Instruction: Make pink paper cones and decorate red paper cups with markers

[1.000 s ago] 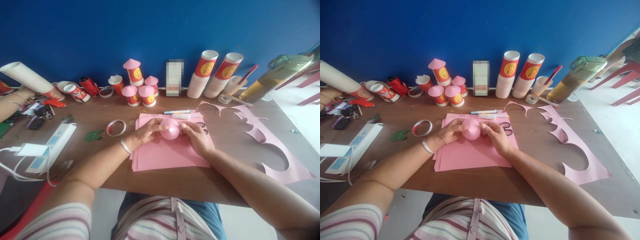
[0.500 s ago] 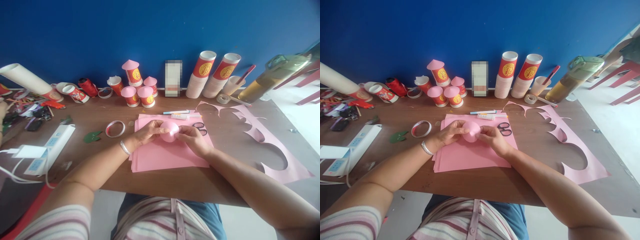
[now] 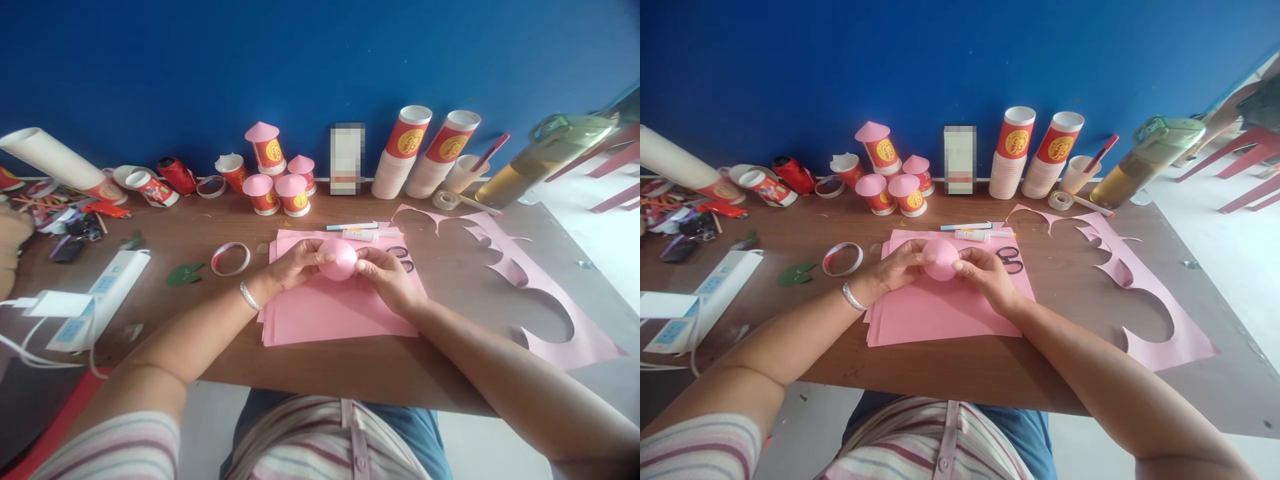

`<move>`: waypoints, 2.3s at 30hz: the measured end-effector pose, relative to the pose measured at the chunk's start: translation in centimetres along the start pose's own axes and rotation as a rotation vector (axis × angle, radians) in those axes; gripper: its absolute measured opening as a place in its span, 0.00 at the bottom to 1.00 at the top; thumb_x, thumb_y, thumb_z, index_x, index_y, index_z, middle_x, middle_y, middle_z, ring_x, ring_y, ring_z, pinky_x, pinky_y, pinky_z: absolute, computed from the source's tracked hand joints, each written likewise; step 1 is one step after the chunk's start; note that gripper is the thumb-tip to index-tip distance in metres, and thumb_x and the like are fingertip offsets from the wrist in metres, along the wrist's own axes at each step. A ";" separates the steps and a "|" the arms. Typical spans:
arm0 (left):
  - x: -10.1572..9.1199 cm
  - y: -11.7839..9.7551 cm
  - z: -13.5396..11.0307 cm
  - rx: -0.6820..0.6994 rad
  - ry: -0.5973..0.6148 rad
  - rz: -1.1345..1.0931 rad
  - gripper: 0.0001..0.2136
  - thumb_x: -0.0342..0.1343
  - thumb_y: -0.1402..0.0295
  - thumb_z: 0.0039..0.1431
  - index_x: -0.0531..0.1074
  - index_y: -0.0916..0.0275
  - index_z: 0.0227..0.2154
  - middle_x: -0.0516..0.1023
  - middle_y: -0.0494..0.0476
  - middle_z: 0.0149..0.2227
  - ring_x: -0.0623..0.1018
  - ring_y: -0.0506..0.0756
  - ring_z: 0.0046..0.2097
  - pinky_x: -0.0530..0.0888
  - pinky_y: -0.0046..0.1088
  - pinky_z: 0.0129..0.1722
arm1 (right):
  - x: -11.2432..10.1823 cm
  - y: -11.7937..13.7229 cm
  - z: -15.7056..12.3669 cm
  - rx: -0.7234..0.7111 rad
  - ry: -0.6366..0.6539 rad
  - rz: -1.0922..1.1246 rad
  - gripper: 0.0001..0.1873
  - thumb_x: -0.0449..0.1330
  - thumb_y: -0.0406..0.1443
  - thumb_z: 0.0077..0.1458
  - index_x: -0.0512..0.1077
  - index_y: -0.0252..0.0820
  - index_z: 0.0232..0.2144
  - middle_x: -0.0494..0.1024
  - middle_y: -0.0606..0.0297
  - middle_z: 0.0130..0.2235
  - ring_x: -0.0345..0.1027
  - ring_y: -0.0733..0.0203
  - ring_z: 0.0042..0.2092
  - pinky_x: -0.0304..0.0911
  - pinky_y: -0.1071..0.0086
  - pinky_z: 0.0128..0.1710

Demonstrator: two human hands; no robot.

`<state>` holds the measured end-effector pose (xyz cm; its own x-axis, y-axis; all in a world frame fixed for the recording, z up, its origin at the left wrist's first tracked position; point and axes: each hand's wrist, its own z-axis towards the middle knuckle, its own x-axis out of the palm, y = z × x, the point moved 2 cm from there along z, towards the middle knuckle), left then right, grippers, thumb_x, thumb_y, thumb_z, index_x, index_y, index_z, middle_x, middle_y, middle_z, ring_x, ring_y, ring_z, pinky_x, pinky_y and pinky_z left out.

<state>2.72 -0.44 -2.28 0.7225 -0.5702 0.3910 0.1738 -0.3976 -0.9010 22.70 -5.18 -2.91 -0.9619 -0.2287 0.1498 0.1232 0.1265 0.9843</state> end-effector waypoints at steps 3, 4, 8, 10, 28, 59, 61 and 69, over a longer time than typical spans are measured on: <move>0.0 0.3 0.1 -0.005 0.024 0.020 0.15 0.74 0.60 0.51 0.84 0.66 0.38 0.84 0.62 0.39 0.80 0.56 0.44 0.72 0.28 0.44 | 0.2 -0.1 0.0 0.027 -0.030 -0.012 0.27 0.77 0.55 0.40 0.76 0.41 0.30 0.76 0.66 0.30 0.65 0.63 0.33 0.60 0.69 0.35; -0.1 0.4 0.1 -0.003 0.028 0.029 0.15 0.74 0.60 0.51 0.84 0.66 0.37 0.84 0.62 0.39 0.80 0.56 0.43 0.72 0.28 0.44 | 0.1 -0.2 0.0 0.043 -0.035 -0.029 0.27 0.77 0.54 0.40 0.76 0.41 0.30 0.76 0.67 0.30 0.64 0.63 0.32 0.58 0.69 0.34; -0.1 0.2 0.0 -0.008 -0.001 0.028 0.17 0.74 0.59 0.49 0.84 0.67 0.36 0.84 0.61 0.36 0.78 0.53 0.38 0.72 0.28 0.42 | -0.1 -0.4 0.0 0.086 0.007 -0.082 0.22 0.75 0.51 0.45 0.78 0.40 0.29 0.76 0.66 0.29 0.61 0.65 0.30 0.56 0.69 0.32; -0.1 0.0 -0.1 -0.003 -0.031 0.011 0.18 0.75 0.58 0.48 0.84 0.67 0.36 0.83 0.60 0.34 0.77 0.53 0.37 0.71 0.27 0.40 | -0.3 -0.5 0.1 0.069 0.039 -0.054 0.18 0.72 0.49 0.48 0.79 0.41 0.32 0.78 0.65 0.32 0.65 0.63 0.33 0.59 0.68 0.35; 0.1 0.0 0.0 -0.008 -0.008 0.019 0.16 0.74 0.59 0.50 0.84 0.66 0.37 0.84 0.60 0.35 0.80 0.55 0.38 0.73 0.28 0.43 | -0.2 0.2 0.2 0.016 -0.063 0.046 0.28 0.75 0.59 0.43 0.75 0.42 0.25 0.75 0.67 0.27 0.66 0.62 0.32 0.63 0.66 0.38; -0.3 0.3 0.2 -0.011 -0.005 0.004 0.17 0.74 0.58 0.50 0.84 0.66 0.38 0.85 0.63 0.38 0.81 0.59 0.44 0.73 0.30 0.44 | 0.0 -0.2 -0.1 0.048 0.019 -0.158 0.30 0.70 0.62 0.48 0.76 0.42 0.30 0.73 0.68 0.28 0.59 0.63 0.30 0.55 0.69 0.31; -0.3 0.3 0.2 -0.010 -0.005 0.001 0.17 0.74 0.58 0.50 0.84 0.67 0.37 0.85 0.64 0.38 0.81 0.59 0.43 0.73 0.30 0.44 | 0.0 -0.3 0.0 0.056 -0.004 -0.178 0.29 0.70 0.62 0.47 0.75 0.43 0.28 0.72 0.68 0.27 0.57 0.64 0.29 0.53 0.69 0.30; -1.0 0.7 0.4 0.034 -0.080 -0.062 0.18 0.74 0.58 0.50 0.84 0.64 0.40 0.84 0.59 0.37 0.79 0.54 0.38 0.73 0.26 0.38 | -0.7 0.5 0.2 -0.090 -0.151 -0.241 0.32 0.58 0.65 0.58 0.72 0.45 0.24 0.75 0.63 0.28 0.67 0.58 0.33 0.64 0.64 0.38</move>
<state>2.41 0.19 -3.37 0.7602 -0.4857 0.4315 0.2418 -0.4050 -0.8818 23.42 -4.74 -2.54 -0.9906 -0.0952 -0.0978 -0.0981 -0.0015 0.9952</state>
